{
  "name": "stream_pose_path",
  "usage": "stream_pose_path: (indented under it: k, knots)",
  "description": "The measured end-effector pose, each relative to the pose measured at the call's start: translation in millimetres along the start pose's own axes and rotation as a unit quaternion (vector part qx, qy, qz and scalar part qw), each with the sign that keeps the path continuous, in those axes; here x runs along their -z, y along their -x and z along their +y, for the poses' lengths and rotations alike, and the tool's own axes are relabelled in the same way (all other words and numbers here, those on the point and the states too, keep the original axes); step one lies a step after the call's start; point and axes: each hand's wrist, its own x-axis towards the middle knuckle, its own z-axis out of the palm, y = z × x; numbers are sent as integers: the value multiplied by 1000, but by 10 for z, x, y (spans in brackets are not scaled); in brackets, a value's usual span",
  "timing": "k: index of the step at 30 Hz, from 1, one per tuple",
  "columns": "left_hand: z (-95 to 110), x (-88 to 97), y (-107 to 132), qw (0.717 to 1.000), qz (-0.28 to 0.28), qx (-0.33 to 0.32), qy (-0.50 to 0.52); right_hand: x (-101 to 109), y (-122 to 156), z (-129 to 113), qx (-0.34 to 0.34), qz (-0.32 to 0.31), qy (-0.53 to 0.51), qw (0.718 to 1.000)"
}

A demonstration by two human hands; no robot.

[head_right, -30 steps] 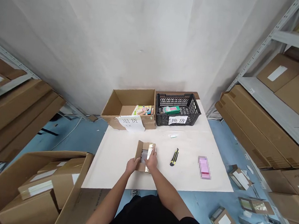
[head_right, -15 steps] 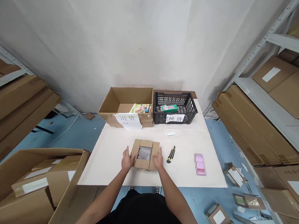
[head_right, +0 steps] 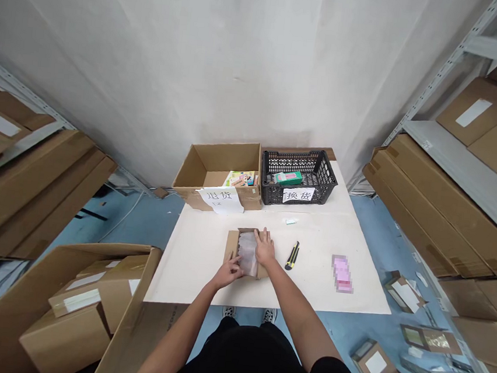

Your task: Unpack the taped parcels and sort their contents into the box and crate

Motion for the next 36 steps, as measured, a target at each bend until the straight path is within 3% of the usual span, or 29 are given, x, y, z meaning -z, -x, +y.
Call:
stream_pose_path:
  k: [6, 8, 11, 15, 17, 19, 22, 28, 32, 36]
  knots:
    - [-6, -205, 126, 996, 15, 16, -83, 41, -476, -178, -66, -105, 32, 992]
    - [26, -279, 127, 993, 40, 28, -112, 12, -541, -198, -86, -103, 32, 990]
    - [64, -338, 106, 988, 56, 34, -141, -72, -474, -155, -66, -36, 23, 997]
    - [64, -384, 84, 985, 57, 18, -163, -301, -193, -125, 0, 121, -43, 992]
    - [56, -422, 95, 983, 70, 11, -172, -446, -76, -187, 57, 133, -78, 986]
    - [50, -456, 125, 980, 92, 0, -178, -562, -34, -288, 83, 78, -76, 990]
    - [28, -455, 197, 976, 122, -15, -182, -643, -128, -448, 38, -23, -31, 999]
    - [-190, -233, 372, 973, 146, -22, -179, -792, -528, -770, 9, -166, 42, 985]
    - [-426, -118, 454, 975, 149, -18, -165, -1034, -723, -998, -37, -209, 56, 976]
    - [-592, -137, 457, 975, 155, -24, -160, -1214, -738, -1058, -36, -179, 75, 980]
